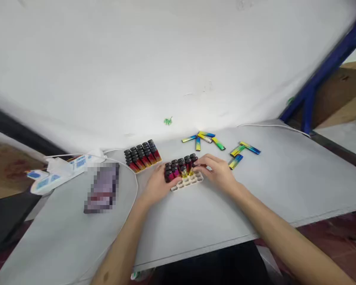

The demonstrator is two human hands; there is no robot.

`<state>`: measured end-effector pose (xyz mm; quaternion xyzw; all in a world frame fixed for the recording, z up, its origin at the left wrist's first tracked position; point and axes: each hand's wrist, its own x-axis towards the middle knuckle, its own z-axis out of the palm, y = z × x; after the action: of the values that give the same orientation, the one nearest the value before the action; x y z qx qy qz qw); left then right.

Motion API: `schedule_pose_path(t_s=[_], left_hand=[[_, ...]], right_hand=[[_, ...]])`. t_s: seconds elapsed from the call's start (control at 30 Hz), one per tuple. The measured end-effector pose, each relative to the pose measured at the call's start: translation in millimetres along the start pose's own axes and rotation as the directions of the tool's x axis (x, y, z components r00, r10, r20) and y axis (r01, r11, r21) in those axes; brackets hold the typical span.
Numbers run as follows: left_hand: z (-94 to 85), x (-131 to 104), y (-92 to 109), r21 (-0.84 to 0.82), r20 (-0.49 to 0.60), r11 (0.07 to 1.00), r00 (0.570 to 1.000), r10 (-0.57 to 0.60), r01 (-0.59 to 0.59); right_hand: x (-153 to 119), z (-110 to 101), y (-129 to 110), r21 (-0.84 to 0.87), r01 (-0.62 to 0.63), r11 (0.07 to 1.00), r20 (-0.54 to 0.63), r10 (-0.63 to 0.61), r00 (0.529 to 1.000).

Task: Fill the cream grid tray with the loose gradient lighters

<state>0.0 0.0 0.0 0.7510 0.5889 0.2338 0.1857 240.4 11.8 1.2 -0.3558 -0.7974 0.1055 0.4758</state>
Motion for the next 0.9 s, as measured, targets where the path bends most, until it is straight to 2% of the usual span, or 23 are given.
schedule_pose_path(t_s=[0.1, 0.2, 0.3, 0.37, 0.47, 0.57, 0.63, 0.77, 0.9], left_hand=[[2.8, 2, 1, -0.012, -0.007, 1.0, 1.0, 0.009, -0.009], [3.5, 3, 1, -0.021, -0.02, 1.0, 1.0, 0.015, -0.016], [2.0, 3, 2, -0.024, -0.02, 1.0, 1.0, 0.016, -0.017], [0.6, 2, 4, -0.021, -0.014, 1.0, 1.0, 0.013, -0.014], [-1.0, 2, 7, -0.019, -0.001, 1.0, 1.0, 0.001, -0.001], [-1.8, 2, 8, -0.021, 0.01, 1.0, 1.0, -0.002, 0.002], [-1.8, 2, 7, -0.026, 0.011, 1.0, 1.0, -0.001, 0.001], [-0.9, 2, 6, -0.032, 0.004, 0.999, 1.0, 0.008, -0.008], [-0.2, 1, 5, -0.028, 0.004, 1.0, 1.0, 0.002, -0.002]], right_hand=[[-1, 0, -2, -0.079, 0.042, 0.996, 0.058, -0.038, 0.998], [-1, -1, -6, -0.109, 0.017, 0.994, 0.054, -0.011, 0.998], [1, -6, -3, -0.114, -0.093, 0.989, -0.058, 0.087, 0.995], [6, -10, 6, -0.178, -0.214, 0.961, -0.143, 0.19, 0.971], [16, -14, 30, -0.402, -0.366, 0.84, -0.168, 0.325, 0.931], [24, -14, 55, -0.653, -0.363, 0.665, -0.109, 0.392, 0.914], [26, -12, 67, -0.74, -0.35, 0.574, -0.091, 0.431, 0.898], [24, -10, 75, -0.786, -0.337, 0.518, -0.058, 0.48, 0.875], [21, -10, 71, -0.789, -0.385, 0.478, -0.101, 0.517, 0.85]])
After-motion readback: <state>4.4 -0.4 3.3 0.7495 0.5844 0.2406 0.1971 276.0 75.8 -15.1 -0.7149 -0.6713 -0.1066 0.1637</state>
